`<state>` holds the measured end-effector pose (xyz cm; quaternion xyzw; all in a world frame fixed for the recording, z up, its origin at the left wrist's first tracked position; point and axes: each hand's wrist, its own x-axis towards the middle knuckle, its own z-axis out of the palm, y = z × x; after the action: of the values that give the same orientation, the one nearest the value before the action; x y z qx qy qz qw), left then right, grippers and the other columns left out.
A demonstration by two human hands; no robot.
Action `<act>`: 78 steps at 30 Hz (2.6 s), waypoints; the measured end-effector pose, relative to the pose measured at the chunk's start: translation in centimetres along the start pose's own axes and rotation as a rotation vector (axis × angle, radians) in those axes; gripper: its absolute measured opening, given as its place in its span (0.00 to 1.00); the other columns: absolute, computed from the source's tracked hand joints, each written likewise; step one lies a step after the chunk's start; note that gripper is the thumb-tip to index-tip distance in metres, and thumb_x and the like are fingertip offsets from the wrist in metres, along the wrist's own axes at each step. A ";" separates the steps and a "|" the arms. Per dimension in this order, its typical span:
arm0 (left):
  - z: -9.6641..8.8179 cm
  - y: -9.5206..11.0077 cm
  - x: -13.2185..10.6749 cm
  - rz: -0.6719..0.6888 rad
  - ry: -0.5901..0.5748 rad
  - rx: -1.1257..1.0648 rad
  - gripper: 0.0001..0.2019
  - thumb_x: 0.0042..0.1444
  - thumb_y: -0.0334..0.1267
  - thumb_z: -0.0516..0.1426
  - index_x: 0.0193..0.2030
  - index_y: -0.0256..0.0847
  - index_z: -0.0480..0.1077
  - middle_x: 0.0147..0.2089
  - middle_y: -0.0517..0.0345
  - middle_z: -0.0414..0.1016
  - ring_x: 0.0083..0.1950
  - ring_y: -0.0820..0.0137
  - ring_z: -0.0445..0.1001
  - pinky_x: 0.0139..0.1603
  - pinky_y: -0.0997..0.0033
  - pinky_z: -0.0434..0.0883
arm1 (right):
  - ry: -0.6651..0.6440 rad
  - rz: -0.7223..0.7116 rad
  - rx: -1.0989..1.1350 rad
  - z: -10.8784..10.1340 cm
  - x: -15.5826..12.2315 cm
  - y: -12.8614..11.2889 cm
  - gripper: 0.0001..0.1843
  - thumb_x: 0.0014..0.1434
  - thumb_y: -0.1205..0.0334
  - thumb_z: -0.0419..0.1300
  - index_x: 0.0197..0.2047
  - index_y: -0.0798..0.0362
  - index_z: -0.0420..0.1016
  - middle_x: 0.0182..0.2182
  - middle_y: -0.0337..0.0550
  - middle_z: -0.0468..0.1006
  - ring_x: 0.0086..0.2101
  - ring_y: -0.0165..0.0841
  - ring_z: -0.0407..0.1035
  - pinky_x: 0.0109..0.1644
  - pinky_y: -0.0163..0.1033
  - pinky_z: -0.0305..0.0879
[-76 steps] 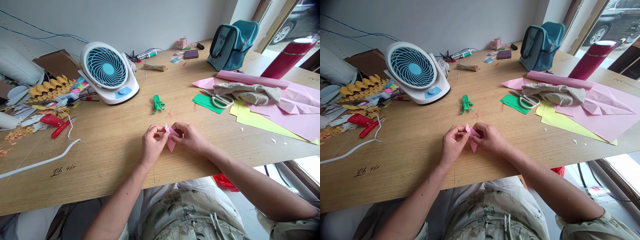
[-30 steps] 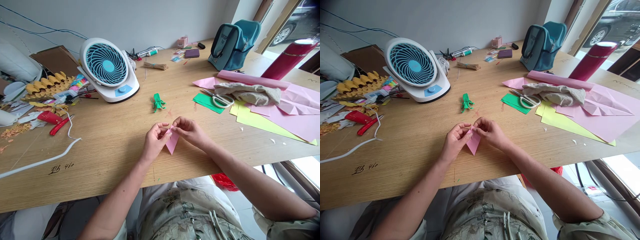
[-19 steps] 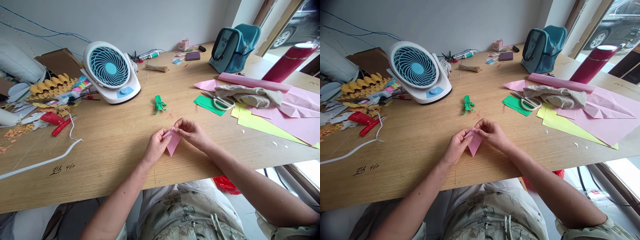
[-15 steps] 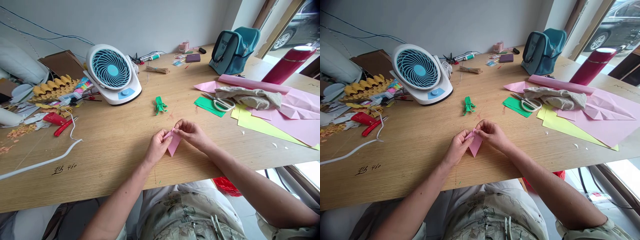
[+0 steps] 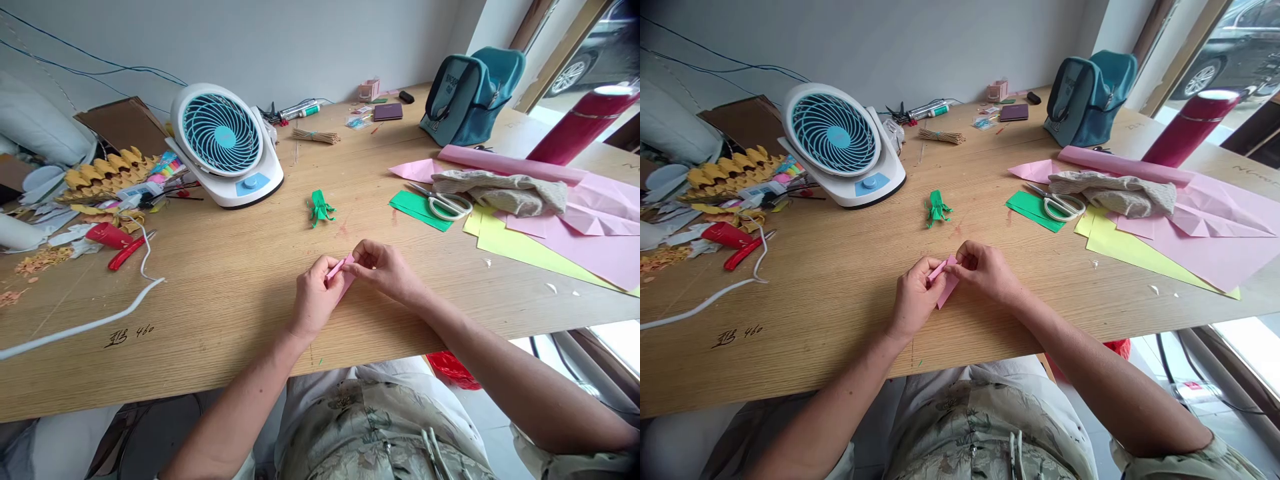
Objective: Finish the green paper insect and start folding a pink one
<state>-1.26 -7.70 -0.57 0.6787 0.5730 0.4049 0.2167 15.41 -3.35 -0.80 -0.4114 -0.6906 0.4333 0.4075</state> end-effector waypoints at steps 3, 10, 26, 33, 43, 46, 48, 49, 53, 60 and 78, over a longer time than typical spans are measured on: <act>-0.1 0.1 -0.1 0.002 0.011 0.028 0.03 0.59 0.31 0.55 0.35 0.40 0.70 0.27 0.65 0.70 0.25 0.77 0.62 0.31 0.77 0.58 | -0.004 -0.011 -0.018 0.0 -0.1 -0.3 0.21 0.54 0.44 0.68 0.29 0.55 0.71 0.22 0.36 0.70 0.24 0.26 0.59 0.27 0.33 0.54; -0.4 0.0 0.0 0.020 -0.022 0.040 0.02 0.59 0.32 0.56 0.38 0.41 0.71 0.30 0.63 0.74 0.28 0.75 0.66 0.33 0.77 0.61 | -0.011 -0.018 -0.024 0.0 0.0 -0.2 0.20 0.55 0.46 0.67 0.30 0.56 0.75 0.23 0.39 0.76 0.24 0.27 0.63 0.27 0.33 0.57; -0.1 -0.2 0.1 -0.001 -0.066 -0.008 0.01 0.58 0.33 0.58 0.37 0.40 0.71 0.27 0.66 0.71 0.26 0.77 0.64 0.30 0.78 0.60 | -0.009 0.010 -0.079 0.0 0.0 -0.5 0.16 0.55 0.51 0.65 0.28 0.57 0.75 0.21 0.37 0.73 0.23 0.26 0.60 0.26 0.32 0.52; -0.1 -0.2 0.3 -0.054 -0.118 -0.102 0.02 0.57 0.31 0.58 0.37 0.40 0.71 0.29 0.65 0.73 0.27 0.77 0.65 0.31 0.78 0.60 | -0.047 0.032 -0.031 -0.2 -0.1 -1.0 0.24 0.59 0.43 0.61 0.26 0.56 0.70 0.20 0.36 0.67 0.22 0.25 0.56 0.25 0.34 0.49; 0.2 -1.3 0.7 -0.293 -0.266 -0.683 0.13 0.51 0.39 0.66 0.41 0.38 0.72 0.37 0.58 0.76 0.37 0.72 0.72 0.41 0.74 0.68 | 0.056 -0.192 -0.008 -1.4 0.2 -0.4 0.09 0.66 0.57 0.56 0.39 0.54 0.71 0.30 0.40 0.71 0.30 0.29 0.64 0.32 0.35 0.61; -0.1 -1.1 0.8 -0.359 -0.337 -0.786 0.16 0.48 0.42 0.69 0.40 0.37 0.73 0.37 0.59 0.76 0.38 0.73 0.72 0.42 0.75 0.68 | -0.107 -0.354 -0.057 -2.4 0.2 -0.7 0.10 0.63 0.66 0.56 0.48 0.51 0.73 0.49 0.48 0.75 0.48 0.35 0.70 0.44 0.38 0.68; -0.2 -1.0 0.8 -0.377 -0.342 -0.799 0.18 0.46 0.43 0.70 0.41 0.37 0.74 0.38 0.58 0.76 0.38 0.73 0.73 0.42 0.74 0.68 | -0.223 -0.363 -0.080 -2.9 0.2 -0.9 0.14 0.63 0.70 0.55 0.50 0.50 0.74 0.51 0.48 0.75 0.51 0.37 0.69 0.47 0.40 0.69; -0.3 -1.0 0.8 -0.384 -0.334 -0.799 0.18 0.46 0.43 0.70 0.41 0.37 0.74 0.38 0.58 0.77 0.39 0.73 0.73 0.43 0.74 0.68 | -0.267 -0.353 -0.086 -3.0 0.2 -0.9 0.15 0.63 0.71 0.55 0.50 0.50 0.75 0.50 0.48 0.77 0.50 0.37 0.71 0.47 0.41 0.70; -0.7 -0.8 1.0 -0.407 -0.331 -0.792 0.20 0.45 0.43 0.71 0.42 0.37 0.74 0.39 0.58 0.78 0.40 0.73 0.74 0.43 0.74 0.68 | -0.317 -0.376 -0.117 -2.9 0.2 -0.6 0.15 0.62 0.72 0.56 0.49 0.50 0.77 0.45 0.46 0.78 0.43 0.34 0.73 0.45 0.41 0.71; -1.3 -0.6 1.2 -0.430 -0.350 -0.832 0.26 0.45 0.41 0.71 0.48 0.38 0.68 0.41 0.55 0.81 0.40 0.72 0.77 0.43 0.73 0.70 | -0.207 -0.473 -0.165 -2.7 0.3 -0.3 0.11 0.63 0.69 0.57 0.44 0.51 0.81 0.38 0.46 0.79 0.37 0.33 0.74 0.41 0.39 0.72; -0.6 -1.6 1.1 -0.176 -0.301 -0.575 0.18 0.56 0.31 0.59 0.53 0.37 0.68 0.51 0.48 0.79 0.48 0.70 0.79 0.46 0.75 0.72 | -0.192 -0.259 -0.162 -2.9 0.4 -0.3 0.06 0.62 0.64 0.59 0.36 0.54 0.77 0.33 0.43 0.77 0.31 0.30 0.70 0.38 0.36 0.69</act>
<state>-2.66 -6.38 -1.13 0.5900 0.4535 0.4249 0.5155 17.86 -2.29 0.37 -0.3072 -0.8061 0.3575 0.3578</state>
